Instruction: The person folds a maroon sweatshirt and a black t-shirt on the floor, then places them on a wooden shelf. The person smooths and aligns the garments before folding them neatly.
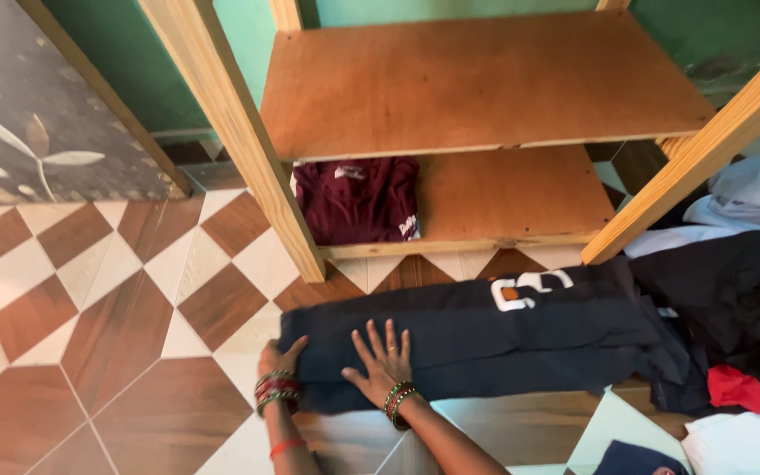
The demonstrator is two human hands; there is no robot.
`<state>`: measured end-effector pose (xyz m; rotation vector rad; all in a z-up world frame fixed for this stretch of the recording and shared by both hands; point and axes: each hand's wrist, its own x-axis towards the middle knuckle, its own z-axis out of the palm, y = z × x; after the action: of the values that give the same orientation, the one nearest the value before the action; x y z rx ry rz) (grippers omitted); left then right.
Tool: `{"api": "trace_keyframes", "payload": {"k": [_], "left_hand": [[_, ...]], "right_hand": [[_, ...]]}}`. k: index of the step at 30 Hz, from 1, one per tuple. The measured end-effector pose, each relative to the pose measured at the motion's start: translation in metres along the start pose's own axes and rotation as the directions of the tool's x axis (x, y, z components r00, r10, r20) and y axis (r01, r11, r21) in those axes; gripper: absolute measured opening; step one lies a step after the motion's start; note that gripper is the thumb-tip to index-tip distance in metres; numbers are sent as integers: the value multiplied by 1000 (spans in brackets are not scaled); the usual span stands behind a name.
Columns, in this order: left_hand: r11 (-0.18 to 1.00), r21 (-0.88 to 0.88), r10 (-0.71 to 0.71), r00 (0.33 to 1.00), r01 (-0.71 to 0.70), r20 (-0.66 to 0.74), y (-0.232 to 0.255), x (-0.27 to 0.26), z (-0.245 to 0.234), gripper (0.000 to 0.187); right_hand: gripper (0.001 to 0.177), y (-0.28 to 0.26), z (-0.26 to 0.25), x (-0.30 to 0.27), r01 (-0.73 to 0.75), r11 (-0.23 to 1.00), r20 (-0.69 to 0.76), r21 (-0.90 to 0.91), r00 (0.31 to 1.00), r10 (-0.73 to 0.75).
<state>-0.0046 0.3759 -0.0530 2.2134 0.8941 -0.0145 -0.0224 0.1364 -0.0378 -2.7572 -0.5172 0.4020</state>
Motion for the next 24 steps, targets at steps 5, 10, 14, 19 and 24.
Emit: {"api": "trace_keyframes", "payload": {"k": [5, 10, 14, 19, 24], "left_hand": [[956, -99, 268, 958, -278, -104, 7, 3, -12, 70], [941, 26, 335, 938, -338, 92, 99, -49, 40, 63], [818, -280, 573, 752, -502, 325, 157, -115, 79, 86], [865, -410, 427, 852, -288, 303, 156, -105, 88, 52], [902, -87, 412, 904, -422, -114, 125, -82, 110, 38]], "right_hand": [[76, 31, 28, 39, 243, 232, -260, 942, 964, 46], [93, 110, 7, 31, -92, -382, 163, 920, 974, 157], [99, 174, -17, 16, -209, -299, 295, 931, 913, 281], [72, 204, -8, 9, -118, -180, 160, 977, 957, 243], [67, 204, -16, 13, -21, 231, -44, 973, 961, 273]]}}
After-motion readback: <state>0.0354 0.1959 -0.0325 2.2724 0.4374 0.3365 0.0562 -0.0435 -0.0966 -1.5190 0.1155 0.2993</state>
